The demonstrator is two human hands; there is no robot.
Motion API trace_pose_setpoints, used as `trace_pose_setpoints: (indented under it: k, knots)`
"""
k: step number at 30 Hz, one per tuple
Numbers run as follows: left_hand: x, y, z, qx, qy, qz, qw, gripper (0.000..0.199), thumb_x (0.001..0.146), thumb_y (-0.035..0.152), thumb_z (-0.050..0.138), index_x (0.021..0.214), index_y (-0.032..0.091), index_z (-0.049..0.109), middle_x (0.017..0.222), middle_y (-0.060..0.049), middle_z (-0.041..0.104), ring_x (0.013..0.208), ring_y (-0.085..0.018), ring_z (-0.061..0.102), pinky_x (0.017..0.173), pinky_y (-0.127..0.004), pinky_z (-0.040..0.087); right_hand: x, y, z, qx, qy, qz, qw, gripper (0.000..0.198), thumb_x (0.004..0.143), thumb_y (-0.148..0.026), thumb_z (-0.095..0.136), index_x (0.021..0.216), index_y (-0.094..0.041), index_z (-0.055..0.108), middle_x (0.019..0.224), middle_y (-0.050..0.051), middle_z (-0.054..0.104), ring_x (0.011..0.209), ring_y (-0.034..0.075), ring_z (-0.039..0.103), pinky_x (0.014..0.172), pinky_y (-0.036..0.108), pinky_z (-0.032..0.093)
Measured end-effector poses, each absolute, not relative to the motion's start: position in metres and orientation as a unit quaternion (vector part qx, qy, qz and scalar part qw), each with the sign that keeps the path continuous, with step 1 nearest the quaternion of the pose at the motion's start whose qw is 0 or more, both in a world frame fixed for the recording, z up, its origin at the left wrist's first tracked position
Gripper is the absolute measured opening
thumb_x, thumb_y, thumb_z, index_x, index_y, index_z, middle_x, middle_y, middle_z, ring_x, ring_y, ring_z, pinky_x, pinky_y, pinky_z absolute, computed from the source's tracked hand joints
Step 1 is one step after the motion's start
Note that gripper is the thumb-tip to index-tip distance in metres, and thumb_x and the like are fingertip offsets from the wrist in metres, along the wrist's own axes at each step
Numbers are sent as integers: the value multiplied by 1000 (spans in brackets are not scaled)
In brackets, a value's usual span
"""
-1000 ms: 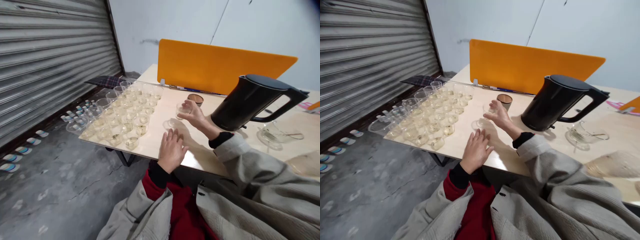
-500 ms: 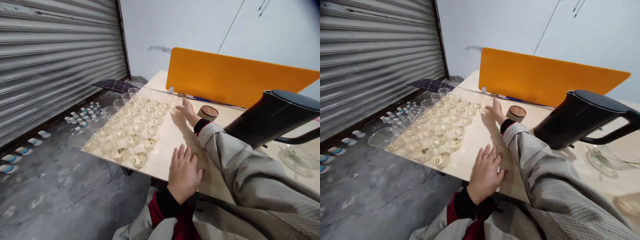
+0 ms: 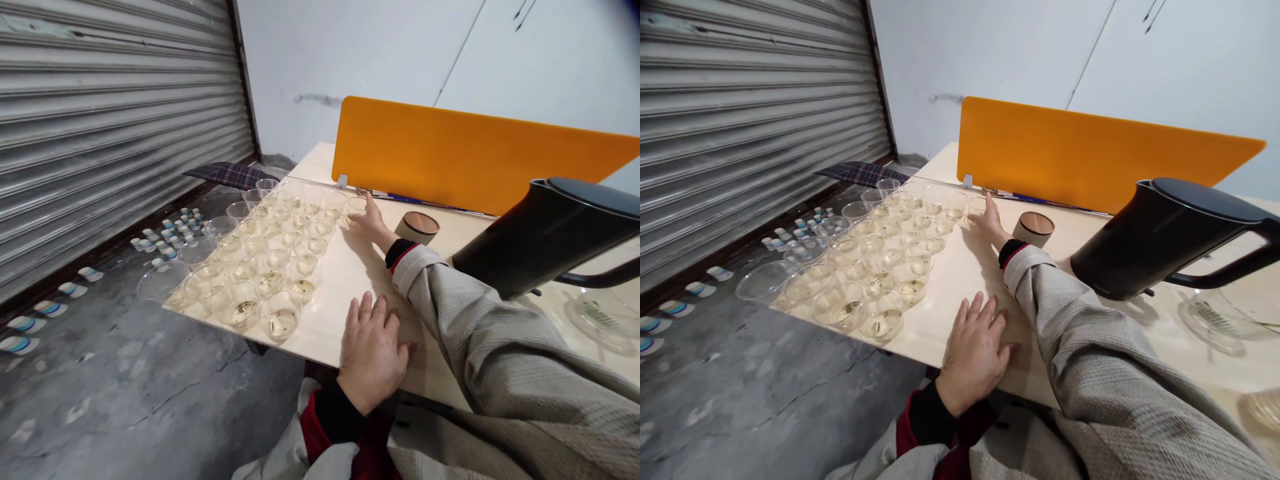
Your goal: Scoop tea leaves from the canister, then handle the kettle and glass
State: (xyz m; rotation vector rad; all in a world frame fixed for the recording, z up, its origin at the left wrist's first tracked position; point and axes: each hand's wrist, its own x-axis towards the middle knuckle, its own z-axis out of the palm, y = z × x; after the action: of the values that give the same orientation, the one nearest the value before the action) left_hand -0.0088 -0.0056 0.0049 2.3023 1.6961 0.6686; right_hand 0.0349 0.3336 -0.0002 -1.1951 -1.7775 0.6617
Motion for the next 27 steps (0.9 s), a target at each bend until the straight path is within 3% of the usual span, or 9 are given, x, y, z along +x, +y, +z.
trace_pose_setpoints:
  k: [3,7,12,14,16,20,23,24,27]
  knots:
    - [-8,-5,3,778,574,238,93,54,105,53,59,146,19,65,167,-13,54,161,-38,40,134,-62,34,34,309,6,-527,-681,251,443,117,77,-33,84,174,-22,19,177,18,27,165,39,27,134,60,30]
    - [-9,-2,2,784,573,226,83,47,105,51,59,138,19,71,163,-14,59,159,-38,44,133,-62,34,48,250,22,-540,-700,221,410,114,81,-33,85,174,-20,20,179,18,24,168,40,19,137,61,23]
    - [-12,5,-2,798,562,212,43,53,106,45,59,149,14,65,164,-17,57,158,-42,45,129,-65,39,104,138,51,-431,-774,246,393,95,92,-46,77,172,-26,30,173,15,39,152,32,52,122,50,52]
    - [-14,6,-5,804,553,216,23,53,107,46,56,148,13,65,164,-17,56,158,-43,45,129,-66,37,136,92,63,-419,-795,237,369,78,95,-54,73,164,-32,47,156,12,60,133,29,67,104,45,64]
    - [-15,7,-6,808,551,208,16,52,109,44,52,148,12,66,163,-19,57,156,-44,47,128,-67,39,174,53,72,-445,-792,200,366,59,98,-58,67,150,-31,64,129,9,76,106,26,76,90,42,67]
    - [-19,7,-6,819,542,188,11,53,110,44,48,147,11,67,164,-21,56,156,-47,46,126,-68,39,273,3,88,-594,-718,63,359,36,100,-59,60,110,-33,82,88,4,79,75,23,74,73,41,65]
    - [-20,9,-7,821,539,188,2,54,110,45,43,147,12,67,164,-20,55,156,-47,46,126,-69,38,356,-21,104,-698,-627,-72,339,32,97,-53,60,94,-28,80,86,6,79,74,25,72,76,43,61]
    - [-20,10,-8,821,539,189,-2,54,111,45,43,147,13,67,164,-20,56,156,-46,46,125,-69,39,382,-27,109,-715,-606,-98,334,32,97,-49,59,97,-26,81,94,10,80,81,27,73,81,46,60]
    - [-21,11,-9,822,540,184,-12,54,111,45,40,147,13,66,164,-19,56,157,-45,45,125,-68,39,441,-43,116,-767,-576,-184,214,33,95,-44,61,107,-25,84,104,13,81,101,32,71,87,47,55]
